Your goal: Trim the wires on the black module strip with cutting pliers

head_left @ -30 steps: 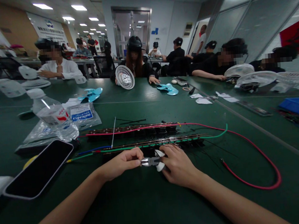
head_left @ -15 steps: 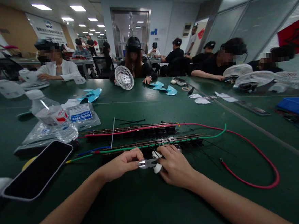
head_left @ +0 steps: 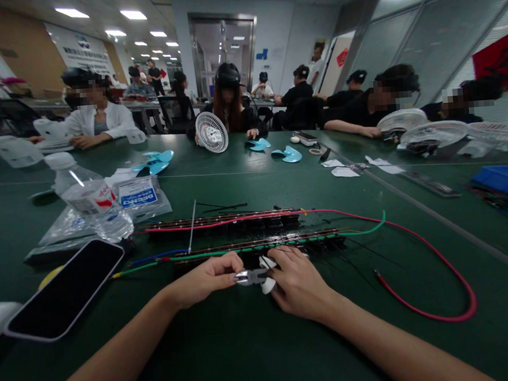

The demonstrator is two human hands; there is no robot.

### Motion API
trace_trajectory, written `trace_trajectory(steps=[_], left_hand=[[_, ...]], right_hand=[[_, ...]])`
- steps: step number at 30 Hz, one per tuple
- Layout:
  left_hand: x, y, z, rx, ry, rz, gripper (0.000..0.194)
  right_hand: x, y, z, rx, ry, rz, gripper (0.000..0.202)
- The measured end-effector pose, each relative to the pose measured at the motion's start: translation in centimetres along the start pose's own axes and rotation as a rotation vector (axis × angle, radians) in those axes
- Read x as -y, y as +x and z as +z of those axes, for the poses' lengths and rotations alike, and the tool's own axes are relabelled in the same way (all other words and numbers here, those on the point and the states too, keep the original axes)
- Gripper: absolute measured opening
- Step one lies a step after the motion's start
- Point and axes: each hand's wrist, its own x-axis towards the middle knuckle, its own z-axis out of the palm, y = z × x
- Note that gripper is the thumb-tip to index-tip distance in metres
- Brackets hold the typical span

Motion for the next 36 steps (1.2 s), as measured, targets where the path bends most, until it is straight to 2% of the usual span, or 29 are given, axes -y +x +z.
trace_trajectory(steps=[8,17,36], left_hand=[[-0.5,0.1,0.0,0.015,0.037,-0.009,0.017],[-1.1,0.1,0.3,0.01,0.103,-0.009,0.017],[-0.5,0.1,0.1,-0.007,0.09,-0.012,0.016]], right_hand=[[-0.1,0.1,0.0,0.034,0.0,-0.017,0.015],[-0.3,0.0,0.2,0.005,-0.018,-0.055,0.012],[-0.2,-0.2,0.3,-0.004,-0.039,-0.052,0.006]])
